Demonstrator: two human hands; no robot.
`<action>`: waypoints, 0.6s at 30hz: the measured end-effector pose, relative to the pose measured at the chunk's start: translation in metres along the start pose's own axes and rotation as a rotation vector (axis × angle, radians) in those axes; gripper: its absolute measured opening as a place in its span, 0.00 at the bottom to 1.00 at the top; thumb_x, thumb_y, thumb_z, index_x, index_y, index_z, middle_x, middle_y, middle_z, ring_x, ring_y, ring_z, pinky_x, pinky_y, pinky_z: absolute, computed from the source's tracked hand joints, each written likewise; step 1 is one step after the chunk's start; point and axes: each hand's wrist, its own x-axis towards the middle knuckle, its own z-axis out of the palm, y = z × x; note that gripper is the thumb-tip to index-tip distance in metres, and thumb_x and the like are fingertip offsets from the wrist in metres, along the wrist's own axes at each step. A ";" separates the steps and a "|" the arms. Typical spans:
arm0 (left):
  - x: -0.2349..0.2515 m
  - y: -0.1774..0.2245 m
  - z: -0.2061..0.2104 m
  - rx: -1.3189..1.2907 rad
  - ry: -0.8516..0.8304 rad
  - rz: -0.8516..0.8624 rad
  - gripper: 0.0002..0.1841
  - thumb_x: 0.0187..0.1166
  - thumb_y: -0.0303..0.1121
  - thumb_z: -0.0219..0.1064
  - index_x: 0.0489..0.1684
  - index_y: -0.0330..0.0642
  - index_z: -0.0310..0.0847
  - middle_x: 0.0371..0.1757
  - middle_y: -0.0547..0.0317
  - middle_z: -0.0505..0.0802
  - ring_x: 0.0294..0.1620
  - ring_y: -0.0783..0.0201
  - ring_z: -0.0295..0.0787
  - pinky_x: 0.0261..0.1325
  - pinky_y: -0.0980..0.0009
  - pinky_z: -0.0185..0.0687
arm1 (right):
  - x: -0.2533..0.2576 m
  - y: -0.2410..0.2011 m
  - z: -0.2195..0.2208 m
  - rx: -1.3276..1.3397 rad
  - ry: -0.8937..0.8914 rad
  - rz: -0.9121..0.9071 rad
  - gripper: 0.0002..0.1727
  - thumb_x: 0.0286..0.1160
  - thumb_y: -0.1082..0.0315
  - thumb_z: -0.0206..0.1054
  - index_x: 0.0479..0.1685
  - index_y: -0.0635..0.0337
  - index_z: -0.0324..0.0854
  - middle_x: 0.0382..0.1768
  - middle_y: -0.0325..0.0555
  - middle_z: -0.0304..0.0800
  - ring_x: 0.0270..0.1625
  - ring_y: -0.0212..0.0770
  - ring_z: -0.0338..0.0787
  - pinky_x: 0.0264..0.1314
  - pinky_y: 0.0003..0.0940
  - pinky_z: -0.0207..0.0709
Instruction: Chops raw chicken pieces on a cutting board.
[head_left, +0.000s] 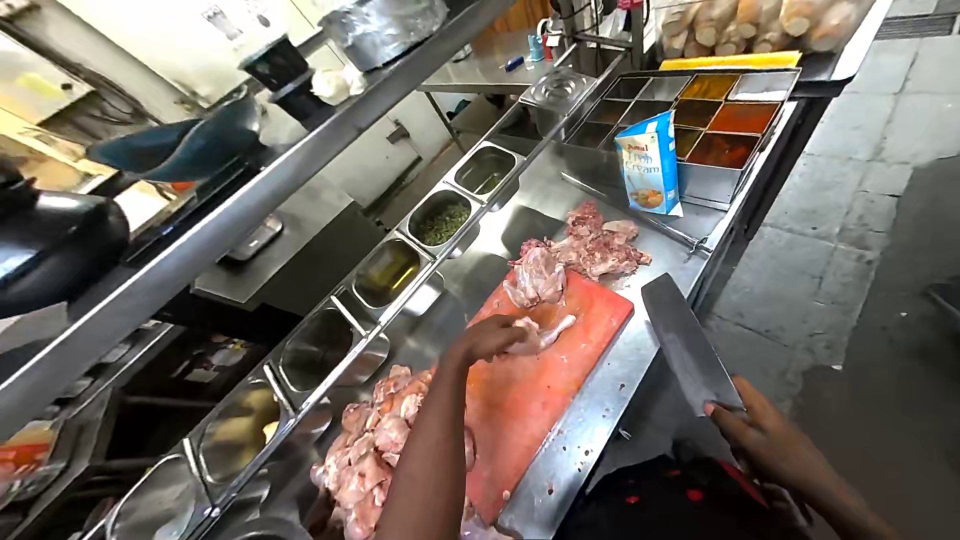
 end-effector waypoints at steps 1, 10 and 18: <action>-0.003 -0.003 -0.001 -0.063 0.037 0.006 0.19 0.92 0.46 0.54 0.60 0.41 0.83 0.33 0.54 0.87 0.26 0.65 0.81 0.30 0.67 0.78 | 0.001 -0.001 -0.001 -0.014 -0.001 -0.008 0.24 0.81 0.52 0.63 0.71 0.51 0.71 0.28 0.45 0.85 0.18 0.42 0.84 0.21 0.42 0.83; -0.047 -0.029 -0.027 -0.253 0.321 0.106 0.13 0.89 0.33 0.56 0.46 0.34 0.85 0.29 0.58 0.87 0.26 0.70 0.80 0.33 0.71 0.78 | 0.010 -0.006 0.005 -0.035 -0.050 -0.007 0.24 0.80 0.51 0.63 0.71 0.50 0.71 0.27 0.45 0.85 0.19 0.42 0.84 0.21 0.43 0.83; -0.112 -0.075 -0.074 -0.373 0.726 -0.001 0.18 0.92 0.37 0.52 0.36 0.36 0.83 0.20 0.60 0.83 0.16 0.70 0.74 0.22 0.73 0.72 | 0.027 -0.075 0.043 -0.273 -0.662 -0.015 0.25 0.91 0.54 0.55 0.82 0.47 0.63 0.31 0.49 0.82 0.22 0.45 0.84 0.27 0.45 0.83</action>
